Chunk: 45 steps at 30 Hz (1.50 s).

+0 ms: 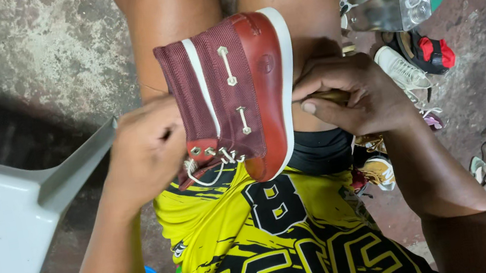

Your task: The person stitches the sole of a shoe using a needle and thread, pulling the thread through the sole and tying knots at intervals.

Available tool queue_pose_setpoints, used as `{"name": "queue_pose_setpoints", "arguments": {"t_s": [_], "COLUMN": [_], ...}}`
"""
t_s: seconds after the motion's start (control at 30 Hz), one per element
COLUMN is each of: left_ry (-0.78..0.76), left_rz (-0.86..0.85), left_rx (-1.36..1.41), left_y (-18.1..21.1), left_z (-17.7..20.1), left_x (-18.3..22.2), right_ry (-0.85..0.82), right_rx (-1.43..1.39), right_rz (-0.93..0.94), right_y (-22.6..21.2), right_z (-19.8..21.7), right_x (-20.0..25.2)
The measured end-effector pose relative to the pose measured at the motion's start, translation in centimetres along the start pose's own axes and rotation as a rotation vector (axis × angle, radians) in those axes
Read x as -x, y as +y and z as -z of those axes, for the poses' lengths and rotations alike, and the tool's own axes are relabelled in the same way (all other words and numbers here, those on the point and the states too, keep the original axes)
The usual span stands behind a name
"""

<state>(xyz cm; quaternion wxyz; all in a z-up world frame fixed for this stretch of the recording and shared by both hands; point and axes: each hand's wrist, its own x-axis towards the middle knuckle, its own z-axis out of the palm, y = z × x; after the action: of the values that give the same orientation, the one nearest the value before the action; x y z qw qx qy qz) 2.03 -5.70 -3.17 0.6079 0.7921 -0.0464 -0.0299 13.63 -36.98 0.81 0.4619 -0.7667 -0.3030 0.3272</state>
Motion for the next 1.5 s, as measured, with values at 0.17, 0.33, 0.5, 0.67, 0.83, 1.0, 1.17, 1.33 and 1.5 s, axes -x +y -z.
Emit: {"name": "queue_pose_setpoints", "arguments": {"t_s": [0.17, 0.33, 0.5, 0.67, 0.83, 1.0, 1.17, 1.33, 1.5], "left_ry": [0.335, 0.263, -0.007, -0.021, -0.095, -0.073, -0.195, -0.185, -0.147], "left_rz": [0.182, 0.582, 0.104, 0.069, 0.258, 0.18, 0.165, 0.272, 0.379], "left_rx": [1.038, 0.507, -0.069, -0.144, -0.124, -0.148, -0.279, -0.106, 0.057], "left_y": [-2.0, -0.5, 0.2, -0.8, -1.7, -2.7, -3.7, -3.4, -2.9], "left_z": [-1.1, -2.0, -1.9, -2.3, -2.6, -2.6, -2.6, -2.2, -1.2], "left_x": [2.5, 1.2, -0.1, 0.4, 1.3, 2.5, 3.1, 2.9, 2.6], "right_ry": [-0.052, -0.1, -0.032, 0.0, 0.008, 0.017, 0.027, 0.029, 0.011], "right_rx": [0.146, 0.235, 0.24, 0.227, 0.234, 0.283, 0.29, 0.44, 0.651], "right_rz": [0.033, 0.047, 0.021, 0.0, 0.05, 0.118, 0.137, 0.195, 0.198], "right_y": [-0.1, -0.3, -1.5, -1.6, -1.2, -1.6, -1.6, -1.9, -3.4], "right_z": [0.2, -0.2, -0.9, -1.2, -1.7, -1.3, -1.9, -2.1, -1.7], "right_x": [-0.2, -0.3, 0.3, 0.5, 0.6, 0.6, 0.2, -0.3, -0.6]}}
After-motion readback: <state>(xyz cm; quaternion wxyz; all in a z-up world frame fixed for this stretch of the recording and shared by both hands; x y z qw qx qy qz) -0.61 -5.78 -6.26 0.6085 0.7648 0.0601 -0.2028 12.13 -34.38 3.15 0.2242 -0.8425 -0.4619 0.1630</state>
